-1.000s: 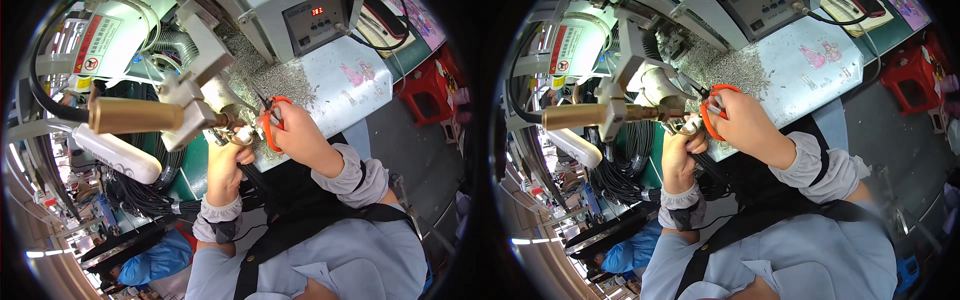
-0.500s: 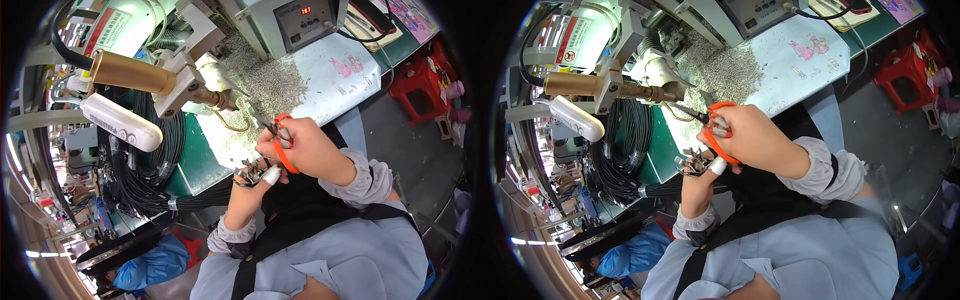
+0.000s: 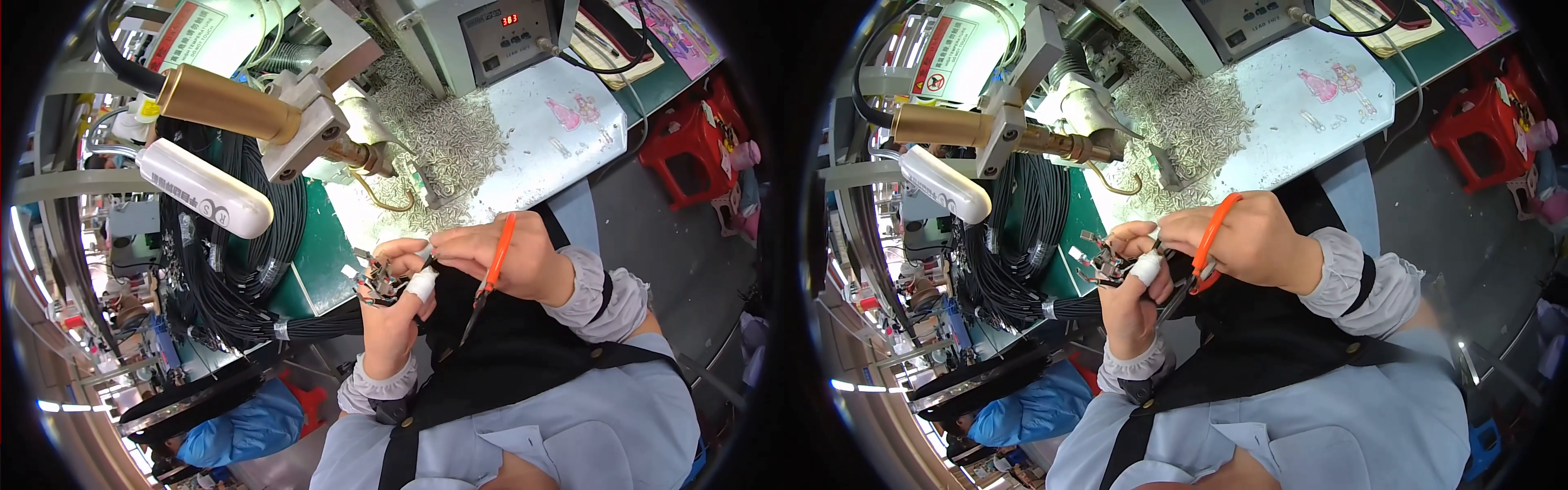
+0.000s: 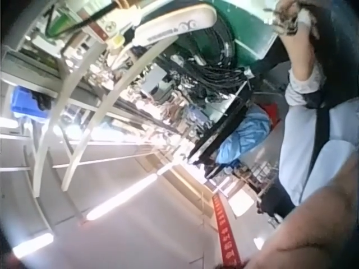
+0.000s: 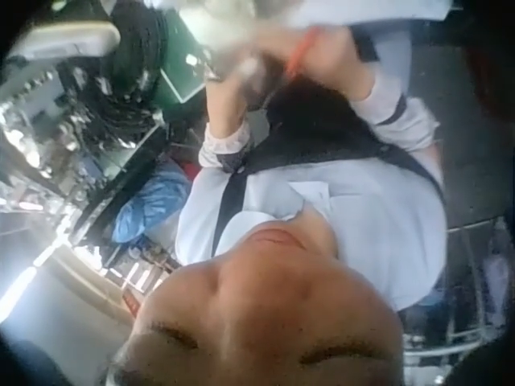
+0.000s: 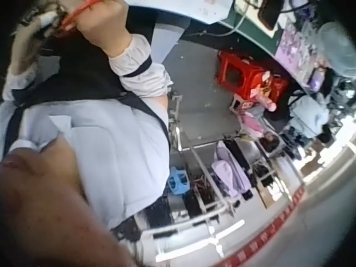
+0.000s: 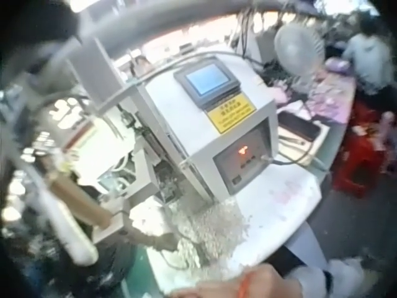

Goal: The person picks up a bundle of cables, uses shears to trim the ends of the wires, and places the bundle back onto the table. They then pick up another bundle of cables and repeat the process of trimming the wire ends with the shears.

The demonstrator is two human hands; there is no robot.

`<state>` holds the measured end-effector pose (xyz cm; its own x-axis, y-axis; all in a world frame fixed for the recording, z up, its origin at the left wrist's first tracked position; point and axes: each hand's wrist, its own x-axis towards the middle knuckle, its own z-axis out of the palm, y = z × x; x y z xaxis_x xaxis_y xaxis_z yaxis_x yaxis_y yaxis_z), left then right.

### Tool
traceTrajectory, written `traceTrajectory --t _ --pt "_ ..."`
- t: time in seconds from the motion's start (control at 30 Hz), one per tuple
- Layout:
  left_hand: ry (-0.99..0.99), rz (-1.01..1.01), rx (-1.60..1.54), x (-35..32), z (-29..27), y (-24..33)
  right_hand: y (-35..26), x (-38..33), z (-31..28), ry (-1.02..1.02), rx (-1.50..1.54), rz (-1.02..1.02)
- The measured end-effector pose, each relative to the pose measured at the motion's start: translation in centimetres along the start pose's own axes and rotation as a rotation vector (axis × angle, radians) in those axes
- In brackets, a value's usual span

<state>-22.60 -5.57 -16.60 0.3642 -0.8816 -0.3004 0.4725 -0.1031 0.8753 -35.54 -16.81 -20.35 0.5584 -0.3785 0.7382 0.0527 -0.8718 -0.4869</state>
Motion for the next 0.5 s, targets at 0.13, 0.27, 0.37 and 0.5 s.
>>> traceTrajectory --t 0.13,0.27,0.37,0.5 --pt "0.062 -0.024 -0.006 0.1 -0.5 -0.5 0.1 -0.6 0.7 -0.004 0.292 0.13" --pt "0.13 0.211 0.379 0.1 0.6 -1.3 -0.9 -0.6 0.8 -0.041 0.105 0.156" --pt "0.169 0.27 0.456 0.0 0.8 -1.3 -1.9 -0.3 0.8 -0.08 0.516 0.621" --pt "0.181 0.116 0.217 -0.3 0.6 -1.1 -2.0 0.0 1.2 0.067 1.059 0.883"
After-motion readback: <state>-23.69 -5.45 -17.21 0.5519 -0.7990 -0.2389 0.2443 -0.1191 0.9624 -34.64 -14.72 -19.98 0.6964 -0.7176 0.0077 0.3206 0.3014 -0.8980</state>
